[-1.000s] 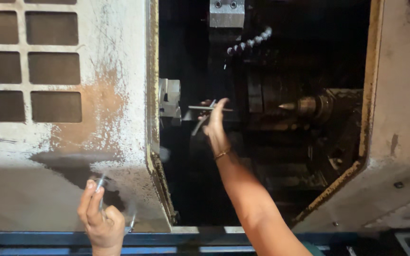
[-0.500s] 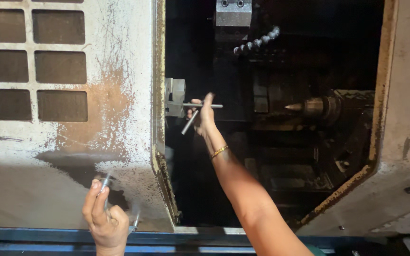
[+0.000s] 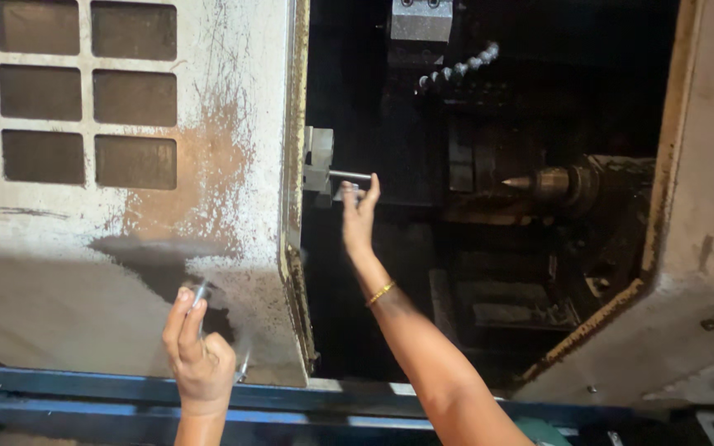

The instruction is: The person repeatedly picks up metal rods from a tray, rubs each rod against a fixed metal fixture on a machine, and then wipes the rod with a cloth. The person opens the machine door to place a rod inside, then closes the door and continues the cycle with additional rods.

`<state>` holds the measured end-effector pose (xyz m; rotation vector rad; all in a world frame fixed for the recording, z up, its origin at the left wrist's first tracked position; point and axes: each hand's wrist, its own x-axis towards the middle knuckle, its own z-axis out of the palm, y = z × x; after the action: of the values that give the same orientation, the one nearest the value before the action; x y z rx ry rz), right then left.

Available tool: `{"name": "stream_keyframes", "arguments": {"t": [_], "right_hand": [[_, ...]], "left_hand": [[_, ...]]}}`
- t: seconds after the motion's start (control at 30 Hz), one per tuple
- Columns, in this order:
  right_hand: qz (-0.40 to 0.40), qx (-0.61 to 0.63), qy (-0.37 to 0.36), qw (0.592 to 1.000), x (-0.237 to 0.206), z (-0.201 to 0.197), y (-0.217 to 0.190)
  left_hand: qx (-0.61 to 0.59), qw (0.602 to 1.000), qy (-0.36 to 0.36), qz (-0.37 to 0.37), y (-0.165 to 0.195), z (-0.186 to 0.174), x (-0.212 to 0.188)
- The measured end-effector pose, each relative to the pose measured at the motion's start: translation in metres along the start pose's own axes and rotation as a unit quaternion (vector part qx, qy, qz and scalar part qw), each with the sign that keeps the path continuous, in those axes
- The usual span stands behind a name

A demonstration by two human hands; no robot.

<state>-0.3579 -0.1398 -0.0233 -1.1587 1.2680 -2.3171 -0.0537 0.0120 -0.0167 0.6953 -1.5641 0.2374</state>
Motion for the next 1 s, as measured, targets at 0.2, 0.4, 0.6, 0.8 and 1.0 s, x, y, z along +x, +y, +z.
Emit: {"name": "stream_keyframes", "arguments": {"t": [0.2,0.4,0.6,0.8,1.0], "right_hand": [[0.091,-0.098,-0.037,0.990,-0.009,0.027,-0.031],[0.064,0.012,-0.040,0.997,-0.001,0.027,-0.029],[0.095,-0.011,-0.024,0.995,-0.002,0.021,-0.030],[0.046,-0.083,-0.034,0.995,-0.004,0.014,-0.043],[0.090,-0.121,-0.036,0.988,-0.002,0.013,-0.051]], "left_hand": [[0.029,1.000,-0.002,0.011,0.009,-0.006,0.005],[0.018,1.000,0.003,0.004,0.013,-0.010,0.011],[0.027,1.000,0.001,0.008,0.013,-0.008,0.008],[0.017,1.000,-0.006,0.001,0.015,-0.007,0.005],[0.028,1.000,-0.004,0.005,0.016,-0.008,0.006]]}}
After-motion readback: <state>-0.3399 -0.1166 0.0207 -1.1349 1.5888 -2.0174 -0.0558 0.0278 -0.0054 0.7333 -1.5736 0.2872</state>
